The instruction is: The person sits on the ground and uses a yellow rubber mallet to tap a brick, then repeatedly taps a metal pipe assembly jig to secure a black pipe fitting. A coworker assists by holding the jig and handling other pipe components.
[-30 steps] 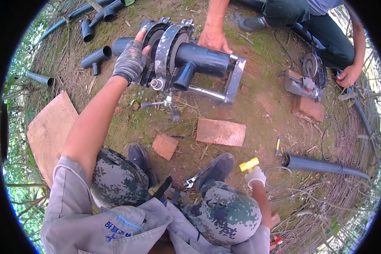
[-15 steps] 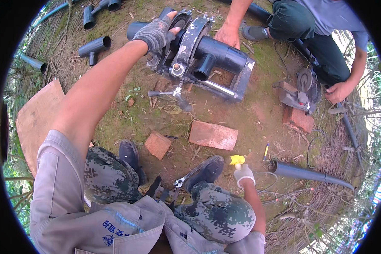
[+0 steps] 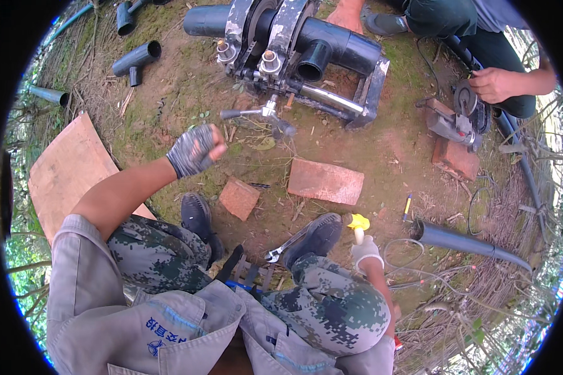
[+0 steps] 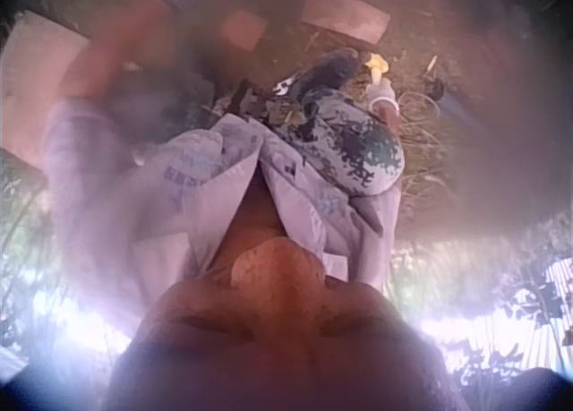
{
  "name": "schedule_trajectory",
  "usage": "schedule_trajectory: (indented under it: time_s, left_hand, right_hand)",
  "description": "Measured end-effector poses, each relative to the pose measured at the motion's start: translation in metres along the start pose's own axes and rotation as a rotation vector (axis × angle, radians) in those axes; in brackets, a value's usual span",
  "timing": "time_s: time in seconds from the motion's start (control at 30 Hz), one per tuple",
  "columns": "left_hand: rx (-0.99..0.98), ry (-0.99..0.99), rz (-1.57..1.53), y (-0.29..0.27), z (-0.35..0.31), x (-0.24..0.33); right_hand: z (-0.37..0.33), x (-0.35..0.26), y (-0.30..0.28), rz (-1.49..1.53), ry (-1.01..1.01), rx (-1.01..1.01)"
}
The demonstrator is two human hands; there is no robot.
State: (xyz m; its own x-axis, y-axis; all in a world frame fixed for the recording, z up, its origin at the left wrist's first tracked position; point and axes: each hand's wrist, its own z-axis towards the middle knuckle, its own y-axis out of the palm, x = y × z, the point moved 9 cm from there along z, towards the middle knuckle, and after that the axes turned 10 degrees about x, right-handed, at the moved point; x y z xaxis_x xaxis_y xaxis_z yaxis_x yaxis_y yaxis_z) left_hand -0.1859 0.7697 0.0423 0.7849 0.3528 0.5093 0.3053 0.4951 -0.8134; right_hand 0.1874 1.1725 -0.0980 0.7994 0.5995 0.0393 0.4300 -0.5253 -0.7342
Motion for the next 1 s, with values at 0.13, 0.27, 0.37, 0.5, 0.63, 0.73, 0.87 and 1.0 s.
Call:
schedule_trajectory:
  time_s: [0.13,0.27,0.37,0.5,0.63,0.73,0.87,1.0]
  left_hand:
    - [-0.718,0.254,0.177,0.092,-0.061,0.059]
    - [-0.876,0.201,0.415,0.162,-0.098,0.048]
    - [-0.801,0.028,0.365,0.189,-0.116,0.026]
    - [-0.864,-0.044,0.275,0.159,-0.082,0.013]
    - [-0.725,-0.297,0.348,0.102,-0.027,-0.025]
    - [-0.44,-0.572,0.411,0.081,-0.005,-0.088]
    - [-0.409,-0.792,0.403,0.072,0.032,-0.131]
    - [-0.316,-0.77,0.495,0.089,0.022,-0.143]
  right_hand:
    - [0.008,0.002,0.005,0.002,-0.019,-0.046]
    - [0.01,-0.002,0.002,-0.036,-0.027,-0.059]
    - [0.008,-0.01,-0.002,-0.03,-0.025,-0.077]
    - [0.012,-0.005,0.001,-0.008,-0.04,-0.09]
    - [0.006,-0.003,-0.004,-0.012,-0.012,-0.095]
    - [0.007,-0.014,-0.011,-0.003,-0.01,-0.092]
    - [0.006,-0.011,-0.009,-0.005,0.024,-0.126]
    - [0.007,-0.017,-0.008,-0.036,0.028,-0.127]
